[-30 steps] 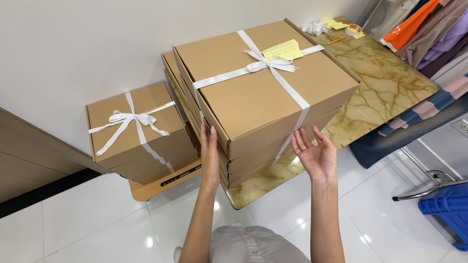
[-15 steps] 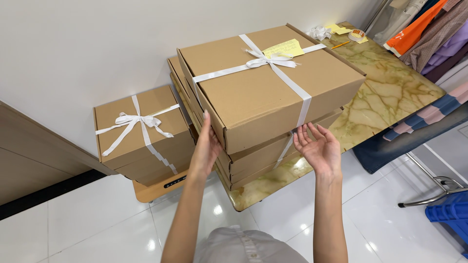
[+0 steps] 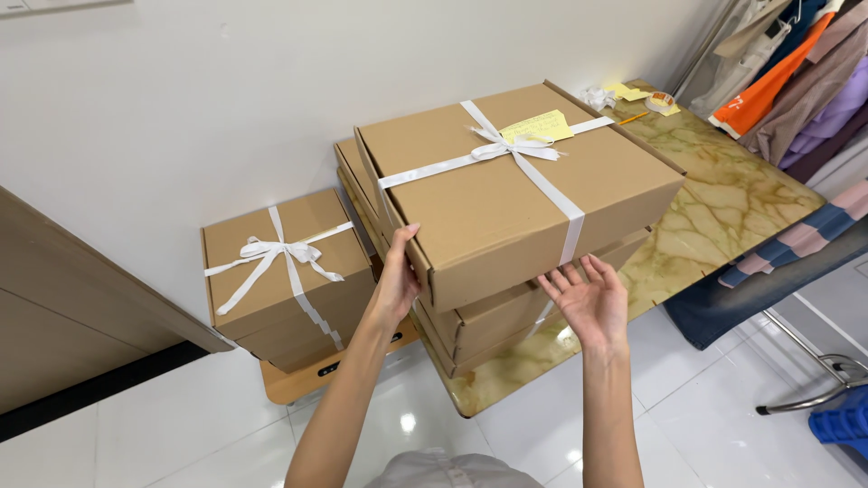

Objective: The person repeatedly picks up individual cardboard boxes from a stack on a table and places them onto a digital scale on the floor, then returns them to the table. The process is repeated for several boxes in a repetitive cycle.

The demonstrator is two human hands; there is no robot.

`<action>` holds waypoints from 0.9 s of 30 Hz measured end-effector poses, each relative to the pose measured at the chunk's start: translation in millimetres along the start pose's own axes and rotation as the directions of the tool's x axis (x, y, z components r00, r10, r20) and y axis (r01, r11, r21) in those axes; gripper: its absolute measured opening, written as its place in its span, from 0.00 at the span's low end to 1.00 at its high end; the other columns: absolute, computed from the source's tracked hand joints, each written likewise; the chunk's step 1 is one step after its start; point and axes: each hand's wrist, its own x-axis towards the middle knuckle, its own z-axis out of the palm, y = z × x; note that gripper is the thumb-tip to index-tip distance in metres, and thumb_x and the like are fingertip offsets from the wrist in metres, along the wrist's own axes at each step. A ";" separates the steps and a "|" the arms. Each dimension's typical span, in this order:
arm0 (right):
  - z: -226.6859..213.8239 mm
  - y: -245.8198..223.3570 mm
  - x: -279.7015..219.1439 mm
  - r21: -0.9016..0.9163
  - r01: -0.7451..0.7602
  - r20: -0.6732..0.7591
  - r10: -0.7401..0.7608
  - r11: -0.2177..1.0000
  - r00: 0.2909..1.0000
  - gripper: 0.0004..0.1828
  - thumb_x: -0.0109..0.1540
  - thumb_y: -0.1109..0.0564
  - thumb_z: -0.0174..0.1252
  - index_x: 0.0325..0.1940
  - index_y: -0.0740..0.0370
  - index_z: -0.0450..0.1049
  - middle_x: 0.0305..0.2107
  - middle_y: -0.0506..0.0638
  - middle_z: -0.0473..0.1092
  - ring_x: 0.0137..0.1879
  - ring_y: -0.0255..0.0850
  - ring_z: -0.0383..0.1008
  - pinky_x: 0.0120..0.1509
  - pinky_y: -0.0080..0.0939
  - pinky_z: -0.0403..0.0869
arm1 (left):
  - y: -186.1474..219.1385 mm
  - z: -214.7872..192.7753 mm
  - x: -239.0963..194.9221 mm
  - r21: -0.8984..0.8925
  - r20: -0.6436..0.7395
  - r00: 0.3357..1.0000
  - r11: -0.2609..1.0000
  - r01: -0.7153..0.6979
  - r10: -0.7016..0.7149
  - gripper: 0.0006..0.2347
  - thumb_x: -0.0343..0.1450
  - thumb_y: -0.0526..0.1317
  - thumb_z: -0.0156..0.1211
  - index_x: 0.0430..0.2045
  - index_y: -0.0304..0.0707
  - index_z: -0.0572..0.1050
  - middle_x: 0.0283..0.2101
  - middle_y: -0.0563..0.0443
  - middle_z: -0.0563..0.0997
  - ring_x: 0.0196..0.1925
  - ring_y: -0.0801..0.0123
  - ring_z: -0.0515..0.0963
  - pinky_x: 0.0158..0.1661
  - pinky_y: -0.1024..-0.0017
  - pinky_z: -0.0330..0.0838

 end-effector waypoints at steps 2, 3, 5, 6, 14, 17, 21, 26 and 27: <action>9.5 12.5 -7.5 0.000 0.005 0.006 -0.005 1.000 1.000 0.21 0.61 0.56 0.54 0.56 0.53 0.56 0.54 0.54 0.56 0.70 0.54 0.61 0.72 0.68 0.60 | 1.4 -20.3 -1.7 -0.025 -0.034 0.999 1.000 -0.007 0.007 0.46 0.63 0.64 0.58 0.70 0.32 0.50 0.64 0.34 0.60 0.67 0.44 0.61 0.62 0.48 0.61; 13.8 20.8 -11.9 0.001 0.006 0.008 -0.006 1.000 1.000 0.18 0.60 0.56 0.54 0.52 0.53 0.58 0.48 0.52 0.58 0.64 0.51 0.66 0.71 0.68 0.62 | 1.5 -32.5 -3.9 -0.050 -0.071 0.997 0.999 -0.011 0.007 0.44 0.63 0.63 0.59 0.68 0.31 0.54 0.60 0.36 0.64 0.63 0.48 0.66 0.59 0.49 0.65; 39.2 39.4 -28.4 -0.028 -0.009 0.019 0.009 1.000 1.000 0.16 0.61 0.55 0.54 0.51 0.53 0.60 0.46 0.51 0.59 0.62 0.51 0.67 0.71 0.67 0.63 | 15.8 -48.7 -18.5 -0.081 -0.116 0.993 0.996 -0.038 0.028 0.42 0.63 0.62 0.58 0.67 0.31 0.56 0.58 0.38 0.66 0.61 0.50 0.67 0.58 0.51 0.66; 52.1 49.9 -36.8 -0.055 -0.017 0.029 0.019 0.998 0.999 0.15 0.61 0.53 0.54 0.50 0.53 0.61 0.43 0.50 0.60 0.59 0.50 0.67 0.70 0.67 0.64 | 23.0 -58.1 -26.3 -0.108 -0.156 0.987 0.992 -0.065 0.048 0.41 0.63 0.62 0.58 0.66 0.31 0.58 0.56 0.39 0.67 0.59 0.52 0.68 0.56 0.53 0.67; 74.6 162.3 -49.6 -0.365 -0.099 0.120 0.152 0.926 0.981 0.06 0.66 0.50 0.51 0.43 0.48 0.72 0.38 0.45 0.67 0.58 0.43 0.71 0.70 0.60 0.65 | 2.5 -211.8 -64.6 -0.141 -0.388 0.912 0.970 -0.199 0.130 0.32 0.66 0.59 0.58 0.58 0.34 0.69 0.49 0.41 0.76 0.50 0.55 0.76 0.47 0.58 0.74; 105.6 208.7 -70.2 -0.441 -0.144 0.093 0.204 0.886 0.974 0.07 0.66 0.50 0.50 0.46 0.50 0.67 0.42 0.45 0.62 0.62 0.44 0.66 0.73 0.60 0.62 | 5.9 -259.4 -84.3 -0.141 -0.445 0.887 0.969 -0.204 0.122 0.32 0.66 0.60 0.59 0.57 0.33 0.70 0.48 0.42 0.77 0.48 0.56 0.77 0.45 0.61 0.75; 127.1 260.9 -80.6 -0.537 -0.199 0.045 0.263 0.820 0.964 0.16 0.67 0.48 0.47 0.52 0.59 0.58 0.48 0.49 0.52 0.70 0.47 0.56 0.76 0.60 0.56 | 15.4 -310.5 -109.5 -0.120 -0.484 0.867 0.972 -0.202 0.121 0.34 0.66 0.62 0.56 0.58 0.31 0.70 0.50 0.39 0.77 0.49 0.54 0.77 0.46 0.59 0.75; 121.2 323.3 -72.3 -0.563 -0.230 0.024 0.294 0.793 0.956 0.20 0.66 0.48 0.46 0.55 0.63 0.56 0.59 0.56 0.51 0.77 0.53 0.47 0.78 0.66 0.50 | 41.5 -363.2 -132.9 -0.090 -0.501 0.858 0.980 -0.176 0.108 0.34 0.65 0.62 0.57 0.57 0.30 0.70 0.50 0.38 0.78 0.50 0.53 0.78 0.46 0.59 0.76; 122.2 334.1 -73.5 -0.544 -0.251 0.013 0.307 0.801 0.952 0.19 0.66 0.47 0.47 0.52 0.62 0.55 0.58 0.56 0.47 0.76 0.54 0.43 0.78 0.67 0.49 | 47.7 -370.9 -135.4 -0.084 -0.499 0.861 0.984 -0.160 0.098 0.34 0.65 0.62 0.57 0.57 0.31 0.71 0.49 0.40 0.78 0.49 0.54 0.78 0.45 0.59 0.76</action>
